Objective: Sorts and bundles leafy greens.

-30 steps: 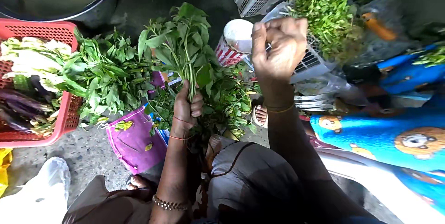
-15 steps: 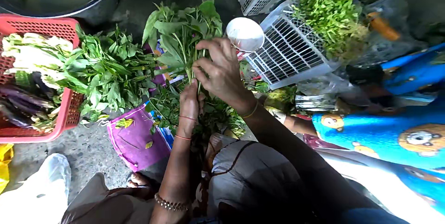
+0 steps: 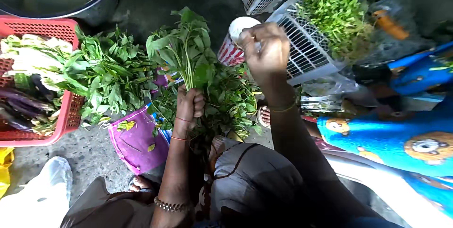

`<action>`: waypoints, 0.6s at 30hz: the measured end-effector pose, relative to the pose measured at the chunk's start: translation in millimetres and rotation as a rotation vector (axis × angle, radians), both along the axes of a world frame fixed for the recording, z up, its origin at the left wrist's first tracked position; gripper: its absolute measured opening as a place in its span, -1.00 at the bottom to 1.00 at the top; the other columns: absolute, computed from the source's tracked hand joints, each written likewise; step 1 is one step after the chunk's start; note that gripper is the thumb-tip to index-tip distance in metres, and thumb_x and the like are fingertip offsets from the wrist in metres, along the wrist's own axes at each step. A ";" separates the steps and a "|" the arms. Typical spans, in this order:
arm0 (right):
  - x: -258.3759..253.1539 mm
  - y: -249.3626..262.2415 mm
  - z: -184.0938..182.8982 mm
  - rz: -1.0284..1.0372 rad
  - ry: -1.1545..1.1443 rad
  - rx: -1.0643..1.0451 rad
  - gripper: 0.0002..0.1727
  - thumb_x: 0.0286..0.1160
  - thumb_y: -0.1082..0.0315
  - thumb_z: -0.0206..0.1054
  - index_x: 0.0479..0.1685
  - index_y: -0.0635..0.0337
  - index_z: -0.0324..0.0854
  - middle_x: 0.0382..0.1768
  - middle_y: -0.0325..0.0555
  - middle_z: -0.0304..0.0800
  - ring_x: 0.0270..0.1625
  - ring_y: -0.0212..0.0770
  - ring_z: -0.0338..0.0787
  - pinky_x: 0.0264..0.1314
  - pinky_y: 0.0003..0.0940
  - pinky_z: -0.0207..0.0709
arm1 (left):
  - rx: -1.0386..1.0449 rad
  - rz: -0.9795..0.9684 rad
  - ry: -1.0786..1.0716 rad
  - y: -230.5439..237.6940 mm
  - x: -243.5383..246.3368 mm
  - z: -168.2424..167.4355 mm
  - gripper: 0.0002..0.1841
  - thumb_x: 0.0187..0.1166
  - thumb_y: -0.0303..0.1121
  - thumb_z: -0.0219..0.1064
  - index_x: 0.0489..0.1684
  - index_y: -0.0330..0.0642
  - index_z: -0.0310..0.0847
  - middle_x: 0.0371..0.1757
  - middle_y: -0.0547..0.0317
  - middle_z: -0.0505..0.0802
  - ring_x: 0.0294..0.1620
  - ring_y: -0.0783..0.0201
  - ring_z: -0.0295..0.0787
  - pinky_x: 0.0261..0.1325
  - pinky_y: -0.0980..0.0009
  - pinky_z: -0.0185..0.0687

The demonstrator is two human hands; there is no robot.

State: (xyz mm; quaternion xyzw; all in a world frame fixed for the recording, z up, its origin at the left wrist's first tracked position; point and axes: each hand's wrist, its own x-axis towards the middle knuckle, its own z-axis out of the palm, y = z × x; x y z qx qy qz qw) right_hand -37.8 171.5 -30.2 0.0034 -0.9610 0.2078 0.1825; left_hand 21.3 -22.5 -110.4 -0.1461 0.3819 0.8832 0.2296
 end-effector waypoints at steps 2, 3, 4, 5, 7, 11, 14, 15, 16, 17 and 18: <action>21.2 -7.2 -19.3 0.118 -0.108 -0.250 -0.44 0.69 0.01 0.27 0.44 0.29 0.58 0.24 0.15 0.73 0.06 -0.03 0.83 0.09 -0.13 0.74 | 0.008 -0.007 -0.004 0.1 -1.4 -2.1 -0.93 0.73 -0.44 -0.03 -0.08 0.00 0.29 -0.72 0.37 0.38 -0.90 0.56 0.13 -0.88 0.70 0.09; 36.3 -13.8 -27.6 0.190 -0.193 -0.391 -0.40 0.66 0.03 0.33 0.55 0.20 0.43 0.24 0.09 0.70 -0.05 -0.08 0.84 -0.11 -0.20 0.79 | -0.003 -0.017 -0.004 1.4 -1.5 -2.5 -0.95 0.79 -0.38 -0.04 -0.04 0.01 0.29 -0.68 0.36 0.40 -0.88 0.56 0.14 -0.87 0.70 0.10; 46.8 -20.9 -36.1 0.240 -0.264 -0.506 -0.34 0.60 0.07 0.41 0.63 0.11 0.34 0.27 0.07 0.69 -0.15 -0.05 0.85 -0.28 -0.17 0.80 | -0.010 -0.033 0.006 2.4 -1.2 -3.2 -0.94 0.85 -0.31 -0.06 0.00 0.02 0.29 -0.64 0.34 0.42 -0.87 0.56 0.14 -0.86 0.71 0.10; 52.6 -28.6 -41.9 0.262 -0.305 -0.565 -0.30 0.53 0.19 0.48 0.65 0.06 0.32 0.30 0.08 0.69 -0.17 0.00 0.85 -0.33 -0.11 0.79 | 0.003 -0.048 0.023 2.5 -0.7 -4.2 -0.91 0.89 -0.26 -0.08 0.02 0.02 0.30 -0.61 0.34 0.43 -0.86 0.56 0.13 -0.86 0.72 0.10; 55.6 -39.6 -47.0 0.246 -0.284 -0.541 -0.35 0.49 0.43 0.46 0.61 0.05 0.39 0.32 0.12 0.68 -0.16 0.03 0.83 -0.28 -0.07 0.77 | 0.123 -0.067 0.062 -2.3 0.1 -7.7 -0.82 0.92 -0.20 -0.15 -0.03 0.02 0.32 -0.61 0.35 0.45 -0.86 0.57 0.17 -0.85 0.73 0.14; 51.3 -30.2 -51.8 0.175 -0.149 -0.617 -0.42 0.59 0.46 0.30 0.62 0.12 0.35 0.26 0.03 0.71 -0.05 -0.07 0.81 -0.20 -0.19 0.76 | 0.564 -0.034 0.058 -21.6 4.2 -20.7 -0.70 0.87 -0.13 -0.04 -0.14 -0.03 0.55 -0.60 0.34 0.56 -0.83 0.54 0.36 -0.80 0.71 0.33; 45.9 -21.9 -61.3 0.097 -0.181 -0.748 -0.46 0.68 0.30 0.27 0.63 0.05 0.34 0.30 -0.04 0.67 -0.03 -0.16 0.80 -0.19 -0.21 0.77 | 0.792 -0.006 0.033 -28.5 8.1 -30.0 -0.77 0.66 -0.13 0.31 -0.20 -0.08 0.70 -0.57 0.31 0.68 -0.80 0.51 0.50 -0.76 0.67 0.43; 44.7 -20.4 -66.8 0.075 -0.227 -0.788 -0.47 0.67 0.28 0.28 0.62 0.06 0.37 0.29 -0.05 0.67 -0.01 -0.15 0.81 -0.16 -0.17 0.78 | 0.836 0.015 0.032 -28.8 9.4 -32.4 -0.78 0.63 -0.12 0.33 -0.17 -0.08 0.69 -0.58 0.32 0.68 -0.79 0.51 0.52 -0.75 0.66 0.45; 45.2 -20.3 -72.0 0.058 -0.291 -0.828 -0.50 0.67 0.29 0.27 0.58 0.09 0.39 0.28 -0.05 0.66 0.00 -0.15 0.82 -0.14 -0.14 0.80 | 0.879 0.053 0.005 -27.9 10.6 -33.9 -0.78 0.58 -0.13 0.36 -0.20 -0.09 0.71 -0.63 0.32 0.69 -0.82 0.50 0.53 -0.78 0.65 0.43; 46.9 -21.8 -76.6 0.040 -0.361 -0.866 -0.53 0.67 0.32 0.25 0.54 0.14 0.42 0.26 0.00 0.67 0.00 -0.12 0.82 -0.11 -0.11 0.80 | 0.944 0.078 0.001 -26.4 11.4 -37.2 -0.79 0.58 -0.14 0.35 -0.22 -0.08 0.71 -0.61 0.30 0.70 -0.82 0.49 0.52 -0.79 0.65 0.42; 49.2 -24.7 -80.4 0.023 -0.426 -0.895 -0.59 0.70 0.36 0.23 0.48 0.20 0.46 0.23 0.03 0.69 -0.02 -0.12 0.82 -0.11 -0.11 0.78 | 1.023 0.094 0.017 -24.0 11.9 -41.3 -0.80 0.60 -0.16 0.32 -0.24 -0.07 0.71 -0.59 0.30 0.70 -0.82 0.48 0.51 -0.80 0.65 0.39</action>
